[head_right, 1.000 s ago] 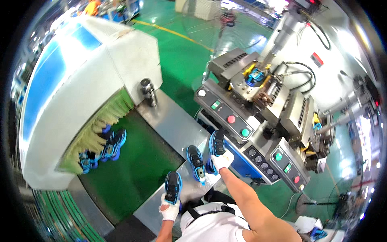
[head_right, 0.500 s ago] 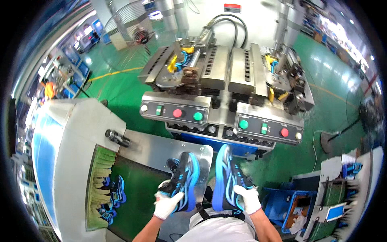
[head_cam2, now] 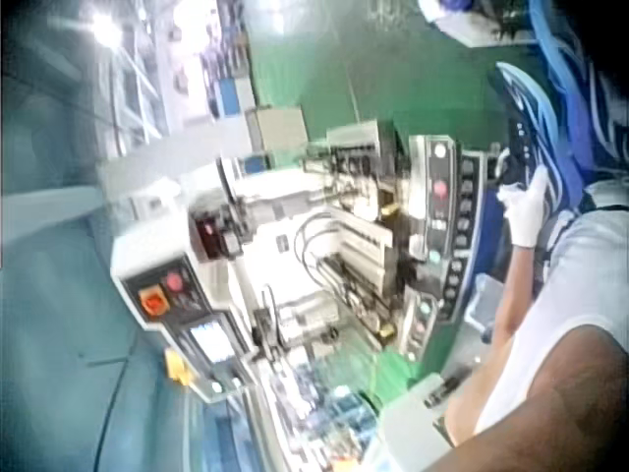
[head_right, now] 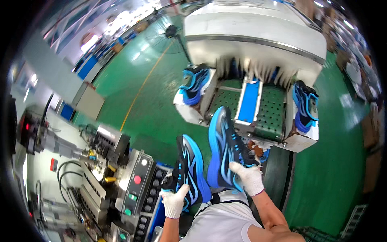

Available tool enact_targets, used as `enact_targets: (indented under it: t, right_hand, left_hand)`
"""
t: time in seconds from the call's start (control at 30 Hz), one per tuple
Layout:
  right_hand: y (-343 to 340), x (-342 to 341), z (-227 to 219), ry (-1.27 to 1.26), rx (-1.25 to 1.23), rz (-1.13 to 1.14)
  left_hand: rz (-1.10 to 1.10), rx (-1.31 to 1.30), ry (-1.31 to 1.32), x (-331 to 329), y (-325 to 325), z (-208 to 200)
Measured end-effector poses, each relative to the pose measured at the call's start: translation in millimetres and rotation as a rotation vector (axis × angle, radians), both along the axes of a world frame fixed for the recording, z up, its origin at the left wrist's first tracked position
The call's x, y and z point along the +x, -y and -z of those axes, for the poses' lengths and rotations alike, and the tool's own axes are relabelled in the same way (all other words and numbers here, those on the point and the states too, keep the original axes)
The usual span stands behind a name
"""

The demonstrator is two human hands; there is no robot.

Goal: The person assembles shoes by placing blue footwear into a lasting machine and onto a conveyor belt. The person repeatedly transfers shoes from the machine to the belt and back again, ensuring each shoe is properly positioned.

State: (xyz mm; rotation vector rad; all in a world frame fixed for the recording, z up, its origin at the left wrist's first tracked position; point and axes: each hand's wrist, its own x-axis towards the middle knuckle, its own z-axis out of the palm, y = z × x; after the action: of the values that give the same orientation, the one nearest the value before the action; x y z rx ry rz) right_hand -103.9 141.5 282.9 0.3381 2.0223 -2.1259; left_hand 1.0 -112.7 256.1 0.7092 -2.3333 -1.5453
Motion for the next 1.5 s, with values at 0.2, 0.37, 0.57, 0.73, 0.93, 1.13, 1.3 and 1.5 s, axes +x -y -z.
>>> enact_targets:
  t: [0.2, 0.37, 0.57, 0.73, 0.93, 1.13, 1.3, 1.5]
  right_hand:
    - [-90, -142, 26, -0.143, 0.493, 0.454]
    - [-127, -250, 56, -0.255, 1.027, 0.461]
    - [-158, -368, 59, -0.02, 1.21, 0.171]
    - [-87, -334, 49, -0.798, 1.133, 0.258]
    - [91, -188, 163, -0.208, -0.06, -0.832]
    - [191, -40, 252, -0.198, 0.413, -1.909]
    - [256, 80, 234, -0.329, 0.748, -2.103]
    - [281, 178, 209, -1.052, 1.452, -2.341]
  left_hand:
    - [0.273, 0.028, -0.01, -247, -63, -30]
    - [0.569, -0.452, 0.063, -415, -107, 3]
    - [0.552, -0.361, 0.055, -517, -106, 18]
    - [0.596, -0.623, -0.018, -449, -96, 160]
    - [0.147, -0.264, 0.237, -77, -3, 159]
    - [-1.226, 0.158, 0.634, 394, -85, 136]
    - [-2.119, 0.439, 0.703, 585, -284, 187]
    - [-2.451, 0.675, 0.896, 657, -401, 279]
